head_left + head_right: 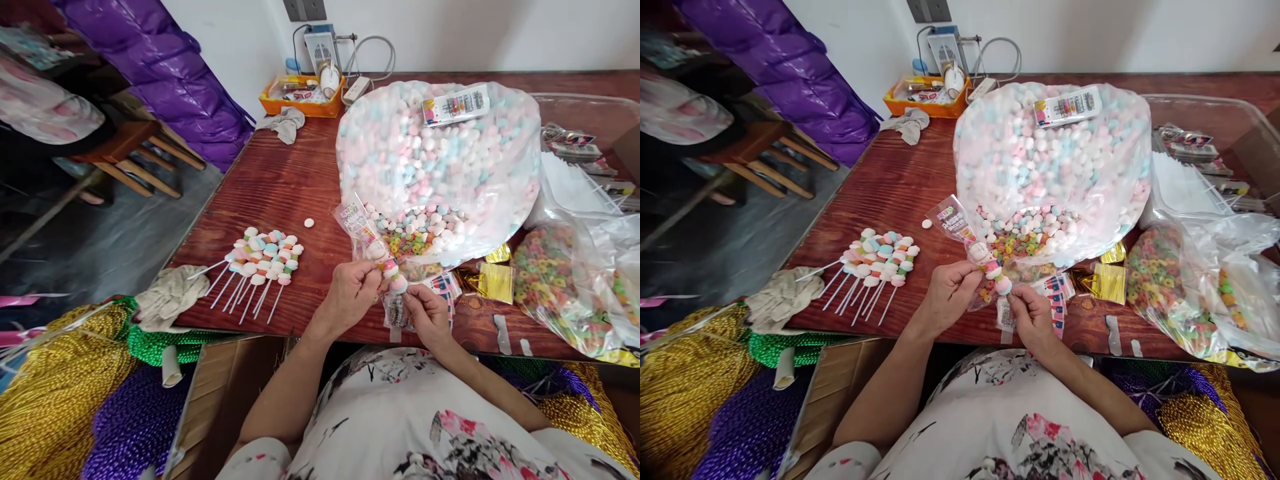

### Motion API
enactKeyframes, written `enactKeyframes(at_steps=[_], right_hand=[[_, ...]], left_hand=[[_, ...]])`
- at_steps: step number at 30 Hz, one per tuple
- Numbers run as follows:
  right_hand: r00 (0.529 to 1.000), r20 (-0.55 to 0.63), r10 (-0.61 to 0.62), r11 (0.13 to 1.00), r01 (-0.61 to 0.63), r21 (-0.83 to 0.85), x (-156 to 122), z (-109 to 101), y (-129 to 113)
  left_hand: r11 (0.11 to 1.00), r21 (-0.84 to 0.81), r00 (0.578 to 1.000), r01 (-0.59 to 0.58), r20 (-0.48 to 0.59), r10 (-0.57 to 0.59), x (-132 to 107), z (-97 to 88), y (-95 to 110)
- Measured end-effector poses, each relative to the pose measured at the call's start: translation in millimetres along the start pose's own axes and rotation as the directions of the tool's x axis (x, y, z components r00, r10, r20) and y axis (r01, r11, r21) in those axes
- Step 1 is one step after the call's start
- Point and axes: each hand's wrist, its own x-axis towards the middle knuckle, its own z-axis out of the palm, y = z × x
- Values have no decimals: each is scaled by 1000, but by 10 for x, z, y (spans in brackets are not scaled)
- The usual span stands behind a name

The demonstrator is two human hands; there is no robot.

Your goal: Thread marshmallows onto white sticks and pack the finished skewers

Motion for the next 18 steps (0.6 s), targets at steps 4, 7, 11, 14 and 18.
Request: enactKeyframes(at_steps=[4, 7, 11, 14, 18], right_hand=[[999, -16, -51, 996, 50, -71, -7, -11, 36], [991, -57, -118, 983, 108, -151, 2, -27, 40], [965, -83, -250, 932, 216, -290, 29, -55, 34], [944, -69, -322, 896, 281, -344, 37, -61, 28], [956, -60, -289, 928, 264, -263, 21, -34, 34]], left_hand=[[993, -116, 999, 25, 28, -22, 21, 6, -12], [918, -349, 981, 190, 97, -166, -19, 55, -37], [744, -566, 932, 355, 150, -330, -130, 209, -63], [654, -643, 892, 398, 103, -441, -192, 362, -103], [580, -707, 827, 405, 11, -563, -217, 514, -185]])
